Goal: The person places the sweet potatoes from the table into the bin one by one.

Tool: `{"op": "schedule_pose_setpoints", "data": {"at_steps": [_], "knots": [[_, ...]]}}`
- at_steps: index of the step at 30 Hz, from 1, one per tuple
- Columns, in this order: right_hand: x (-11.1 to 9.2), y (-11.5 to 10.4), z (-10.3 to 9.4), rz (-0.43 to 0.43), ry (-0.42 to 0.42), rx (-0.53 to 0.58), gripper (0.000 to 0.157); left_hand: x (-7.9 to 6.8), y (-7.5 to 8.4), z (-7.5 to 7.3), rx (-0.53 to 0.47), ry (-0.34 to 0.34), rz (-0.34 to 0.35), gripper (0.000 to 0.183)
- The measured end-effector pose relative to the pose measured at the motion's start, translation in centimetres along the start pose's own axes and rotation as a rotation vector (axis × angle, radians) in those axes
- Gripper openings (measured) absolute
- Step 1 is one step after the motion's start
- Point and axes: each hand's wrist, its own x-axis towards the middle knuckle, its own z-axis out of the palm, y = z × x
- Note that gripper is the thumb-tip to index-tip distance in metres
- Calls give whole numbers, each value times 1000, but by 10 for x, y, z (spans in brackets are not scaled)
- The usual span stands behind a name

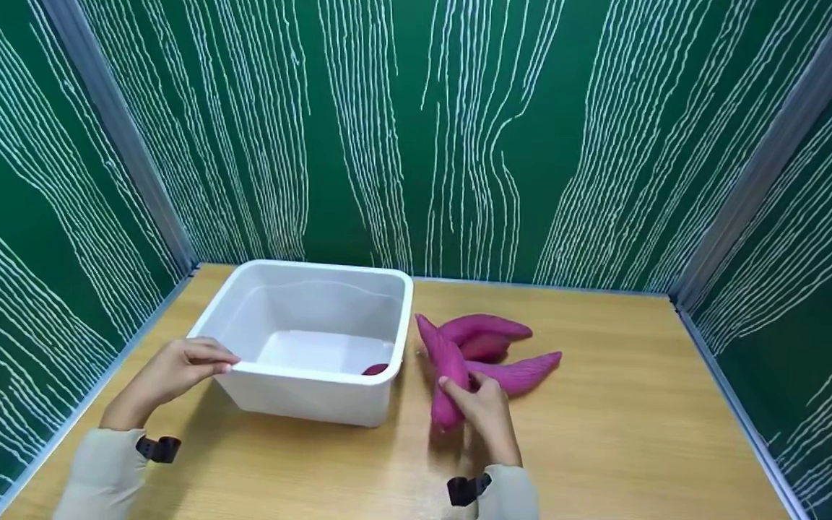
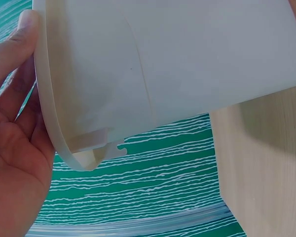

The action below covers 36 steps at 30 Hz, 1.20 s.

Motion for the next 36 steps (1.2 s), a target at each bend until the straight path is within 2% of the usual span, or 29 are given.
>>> {"op": "schedule_pose_setpoints", "data": {"at_steps": [5,21,26,32,36], "knots": [[3,-6,-8,4,-22,-21,74,0,0,0,-6,-3,25,11],[12,-18,-24,5,-60,-41,85,1,1,0,6,-4,-26,13],[14,-25,-29,-19,-51,-75,84,0,1,0,6,-3,-40,13],[16,-35,-33,-59,-16,-104,78,1,1,0,5,-6,-10,13],[18,-42,-38,-67,-17,-123,80,1,1,0,-4,-11,-9,13]]}}
